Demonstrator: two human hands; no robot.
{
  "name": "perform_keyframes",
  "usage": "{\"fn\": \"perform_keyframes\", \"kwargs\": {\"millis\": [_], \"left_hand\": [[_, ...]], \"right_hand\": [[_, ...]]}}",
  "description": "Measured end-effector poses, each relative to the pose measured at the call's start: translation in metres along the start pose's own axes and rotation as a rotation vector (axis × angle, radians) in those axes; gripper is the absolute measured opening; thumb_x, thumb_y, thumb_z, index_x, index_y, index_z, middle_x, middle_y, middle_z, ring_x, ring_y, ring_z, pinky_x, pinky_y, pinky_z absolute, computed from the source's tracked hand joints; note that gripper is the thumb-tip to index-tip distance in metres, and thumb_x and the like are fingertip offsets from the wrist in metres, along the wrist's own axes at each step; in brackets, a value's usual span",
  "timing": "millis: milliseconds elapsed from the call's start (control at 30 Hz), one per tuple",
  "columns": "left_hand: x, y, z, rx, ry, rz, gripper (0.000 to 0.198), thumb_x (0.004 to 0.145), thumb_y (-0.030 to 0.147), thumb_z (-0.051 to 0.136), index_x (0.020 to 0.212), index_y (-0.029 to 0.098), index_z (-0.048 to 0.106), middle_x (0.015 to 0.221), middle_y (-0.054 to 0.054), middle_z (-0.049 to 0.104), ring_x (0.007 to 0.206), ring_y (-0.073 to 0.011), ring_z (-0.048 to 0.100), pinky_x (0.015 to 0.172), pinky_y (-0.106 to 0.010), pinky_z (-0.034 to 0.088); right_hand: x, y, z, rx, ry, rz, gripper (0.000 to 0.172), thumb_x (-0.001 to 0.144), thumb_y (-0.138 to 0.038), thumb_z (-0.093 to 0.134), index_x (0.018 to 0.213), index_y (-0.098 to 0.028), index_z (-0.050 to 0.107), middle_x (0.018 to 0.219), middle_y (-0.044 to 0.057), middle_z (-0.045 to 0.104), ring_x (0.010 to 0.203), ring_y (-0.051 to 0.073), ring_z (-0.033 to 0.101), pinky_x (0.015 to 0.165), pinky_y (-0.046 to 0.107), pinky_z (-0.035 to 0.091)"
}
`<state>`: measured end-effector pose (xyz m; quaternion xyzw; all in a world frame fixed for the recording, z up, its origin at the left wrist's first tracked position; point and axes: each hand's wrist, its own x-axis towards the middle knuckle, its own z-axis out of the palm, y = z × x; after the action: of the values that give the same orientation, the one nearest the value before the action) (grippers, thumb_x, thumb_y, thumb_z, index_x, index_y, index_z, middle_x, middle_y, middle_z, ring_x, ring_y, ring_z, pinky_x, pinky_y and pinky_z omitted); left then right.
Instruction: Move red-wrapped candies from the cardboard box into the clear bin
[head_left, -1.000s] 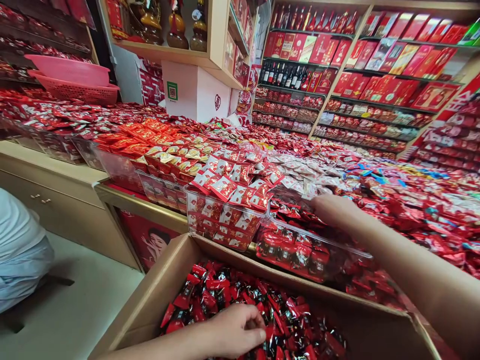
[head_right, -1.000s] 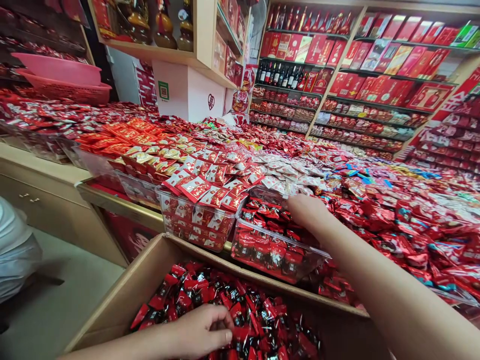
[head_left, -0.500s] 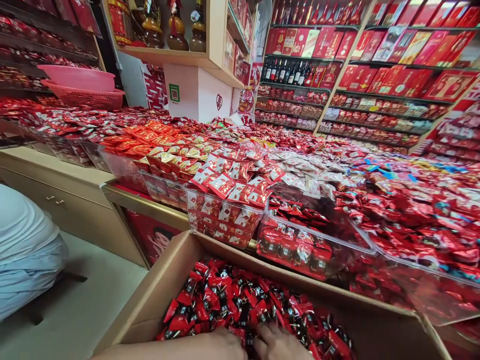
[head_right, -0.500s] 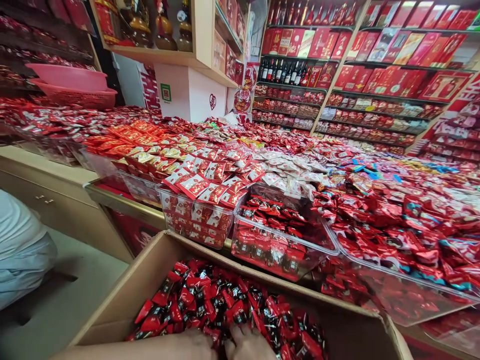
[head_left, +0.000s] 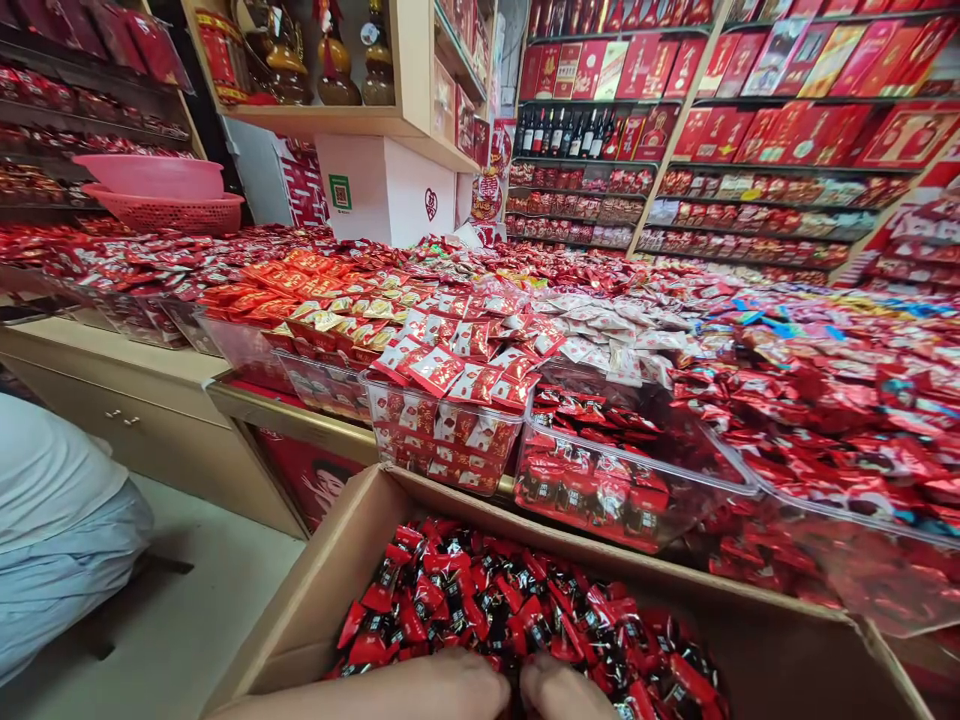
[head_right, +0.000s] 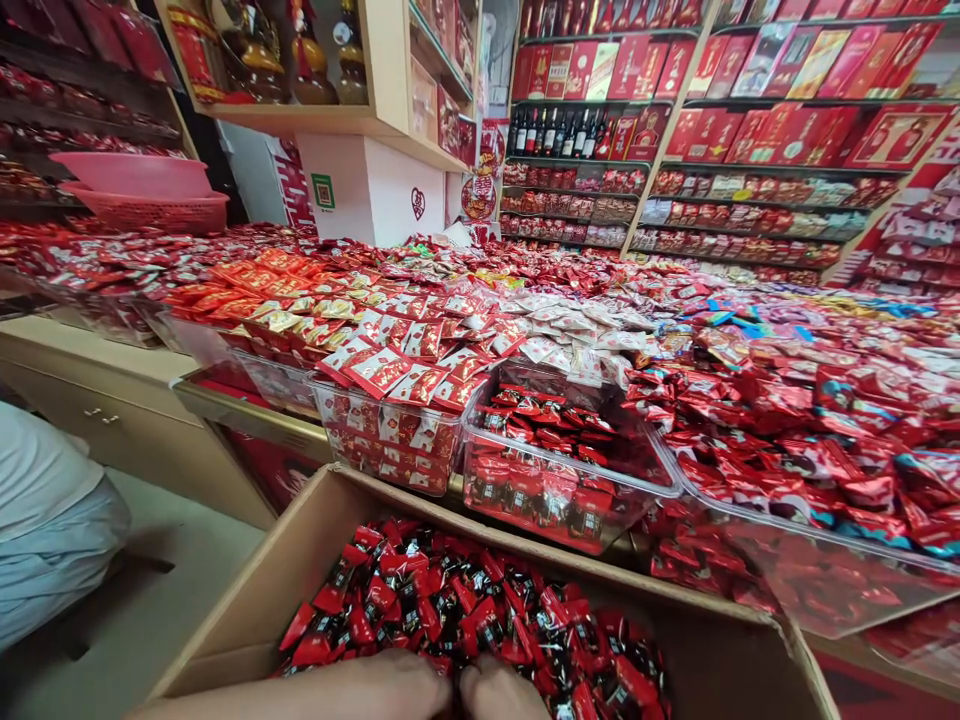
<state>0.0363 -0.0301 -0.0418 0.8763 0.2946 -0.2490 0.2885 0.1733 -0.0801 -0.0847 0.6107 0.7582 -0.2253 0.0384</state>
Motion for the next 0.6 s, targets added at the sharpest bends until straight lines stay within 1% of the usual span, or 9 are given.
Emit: {"fn": "perform_keyframes", "kwargs": {"millis": [67,133,167,233,300,367,467,533,600], "left_hand": [[-0.004,0.000,-0.005,-0.126,0.138,-0.078,0.041,0.060,0.029,0.055,0.096,0.012,0.057,0.088,-0.019,0.061,0.078,-0.0364,0.056,0.060,-0.042,0.042],[-0.006,-0.001,-0.010,-0.238,0.293,-0.123,0.052,0.055,0.036,0.060,0.101,0.014,0.052,0.097,-0.018,0.057,0.086,-0.0360,0.053,0.067,-0.044,0.041],[-0.006,-0.002,-0.013,-0.286,0.341,-0.121,0.053,0.054,0.039,0.061,0.101,0.015,0.052,0.098,-0.016,0.056,0.087,-0.0345,0.052,0.069,-0.043,0.040],[-0.005,-0.004,-0.020,-0.372,0.410,-0.090,0.046,0.055,0.042,0.060,0.093,0.017,0.055,0.093,-0.011,0.058,0.084,-0.0298,0.053,0.069,-0.038,0.041],[-0.003,-0.005,-0.025,-0.496,0.436,-0.062,0.035,0.056,0.041,0.059,0.082,0.018,0.058,0.077,-0.005,0.060,0.074,-0.0244,0.055,0.061,-0.032,0.041],[-0.003,-0.005,-0.030,-0.711,0.437,-0.020,0.030,0.057,0.039,0.060,0.076,0.016,0.057,0.064,-0.001,0.058,0.064,-0.0197,0.055,0.053,-0.026,0.040],[-0.004,-0.002,-0.036,-1.052,0.391,0.082,0.027,0.057,0.036,0.060,0.072,0.014,0.054,0.055,0.003,0.053,0.055,-0.0151,0.054,0.047,-0.021,0.037],[-0.006,0.000,-0.040,-1.158,0.376,0.127,0.024,0.057,0.034,0.061,0.067,0.014,0.051,0.052,0.004,0.052,0.052,-0.0140,0.054,0.046,-0.020,0.035],[-0.007,0.001,-0.043,-1.206,0.360,0.149,0.023,0.057,0.031,0.062,0.064,0.013,0.050,0.051,0.004,0.052,0.052,-0.0136,0.055,0.046,-0.021,0.035]], "right_hand": [[-0.003,0.001,-0.017,0.118,0.020,-0.009,0.022,0.056,-0.003,0.046,0.067,-0.018,0.059,0.076,0.004,0.062,0.064,0.015,0.057,0.053,0.020,0.038],[-0.005,0.004,-0.033,0.285,0.091,-0.036,0.019,0.057,-0.004,0.044,0.063,-0.017,0.056,0.068,0.001,0.059,0.063,0.013,0.053,0.054,0.020,0.036],[-0.006,0.005,-0.041,0.385,0.130,-0.044,0.016,0.059,-0.006,0.044,0.063,-0.017,0.055,0.064,0.000,0.058,0.062,0.012,0.051,0.054,0.020,0.035],[-0.008,0.006,-0.054,0.597,0.191,-0.027,0.010,0.065,-0.011,0.045,0.066,-0.017,0.052,0.061,-0.001,0.055,0.059,0.012,0.048,0.054,0.020,0.035],[-0.010,0.008,-0.065,0.808,0.218,-0.007,0.005,0.069,-0.019,0.048,0.071,-0.016,0.051,0.061,-0.002,0.052,0.058,0.011,0.046,0.053,0.020,0.035],[-0.011,0.009,-0.073,0.980,0.236,-0.003,0.013,0.071,-0.029,0.050,0.074,-0.016,0.051,0.059,-0.003,0.049,0.055,0.011,0.044,0.051,0.020,0.034],[-0.013,0.010,-0.081,1.132,0.278,0.005,0.025,0.071,-0.040,0.052,0.070,-0.015,0.051,0.055,-0.004,0.045,0.051,0.009,0.039,0.048,0.021,0.030],[-0.015,0.009,-0.084,1.196,0.291,0.030,0.028,0.070,-0.042,0.053,0.069,-0.015,0.052,0.053,-0.005,0.043,0.049,0.008,0.036,0.047,0.021,0.029],[-0.017,0.008,-0.086,1.256,0.280,0.055,0.028,0.069,-0.043,0.054,0.069,-0.015,0.052,0.053,-0.005,0.044,0.049,0.008,0.036,0.048,0.021,0.028]]}}
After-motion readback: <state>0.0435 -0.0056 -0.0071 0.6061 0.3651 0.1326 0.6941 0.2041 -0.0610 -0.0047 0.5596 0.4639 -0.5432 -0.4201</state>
